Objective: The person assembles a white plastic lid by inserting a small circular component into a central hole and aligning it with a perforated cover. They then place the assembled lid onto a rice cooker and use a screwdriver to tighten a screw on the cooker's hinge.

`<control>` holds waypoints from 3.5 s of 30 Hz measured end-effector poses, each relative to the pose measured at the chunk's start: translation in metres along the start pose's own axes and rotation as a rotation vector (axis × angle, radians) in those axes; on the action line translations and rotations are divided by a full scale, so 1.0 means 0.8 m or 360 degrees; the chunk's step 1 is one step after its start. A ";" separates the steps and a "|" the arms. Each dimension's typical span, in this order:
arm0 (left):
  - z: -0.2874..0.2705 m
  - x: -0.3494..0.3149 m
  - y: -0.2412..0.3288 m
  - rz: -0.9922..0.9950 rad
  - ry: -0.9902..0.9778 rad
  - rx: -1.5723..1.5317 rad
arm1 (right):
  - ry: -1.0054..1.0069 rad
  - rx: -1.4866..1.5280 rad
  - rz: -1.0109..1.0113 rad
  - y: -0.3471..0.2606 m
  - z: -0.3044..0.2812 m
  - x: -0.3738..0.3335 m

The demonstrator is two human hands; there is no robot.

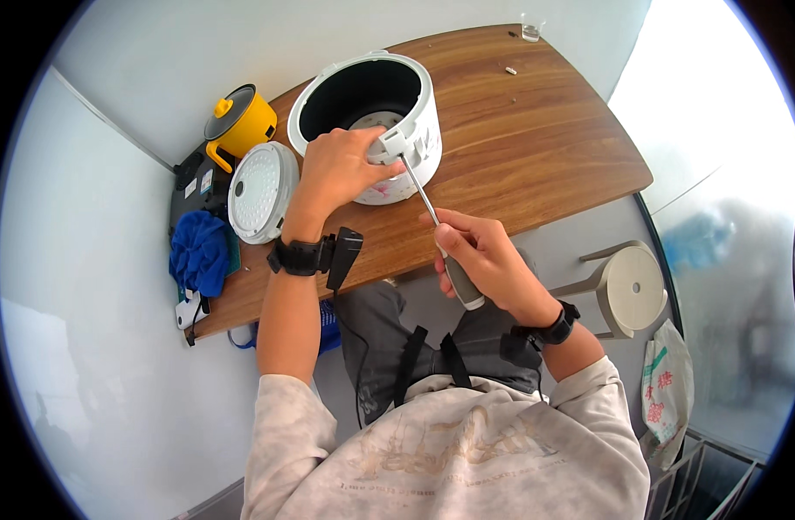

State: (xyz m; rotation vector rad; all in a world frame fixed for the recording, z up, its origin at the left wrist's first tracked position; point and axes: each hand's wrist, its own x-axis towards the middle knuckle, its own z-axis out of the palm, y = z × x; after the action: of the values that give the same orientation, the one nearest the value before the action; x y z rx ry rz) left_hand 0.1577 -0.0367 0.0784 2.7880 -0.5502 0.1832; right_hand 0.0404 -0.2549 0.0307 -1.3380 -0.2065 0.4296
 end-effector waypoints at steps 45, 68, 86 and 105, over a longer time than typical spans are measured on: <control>-0.014 0.029 -0.003 0.0003 -0.0456 0.0204 | 0.0846 -0.1419 -0.1044 0.032 -0.033 -0.004; -0.011 0.030 -0.006 -0.0006 -0.0458 0.0202 | 0.1176 -0.2002 -0.1245 0.041 -0.038 -0.004; -0.017 0.029 0.000 -0.0037 -0.0510 0.0195 | 0.1008 -0.1831 -0.1284 0.042 -0.017 -0.002; -0.012 0.030 -0.008 0.0043 -0.0420 0.0127 | -0.0060 0.0973 0.0120 0.027 0.019 0.001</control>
State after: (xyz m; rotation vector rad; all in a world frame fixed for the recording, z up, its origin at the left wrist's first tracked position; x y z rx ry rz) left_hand 0.1815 -0.0368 0.0904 2.9028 -0.6552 -0.1639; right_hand 0.0311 -0.2371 0.0135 -0.7392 -0.0463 0.5301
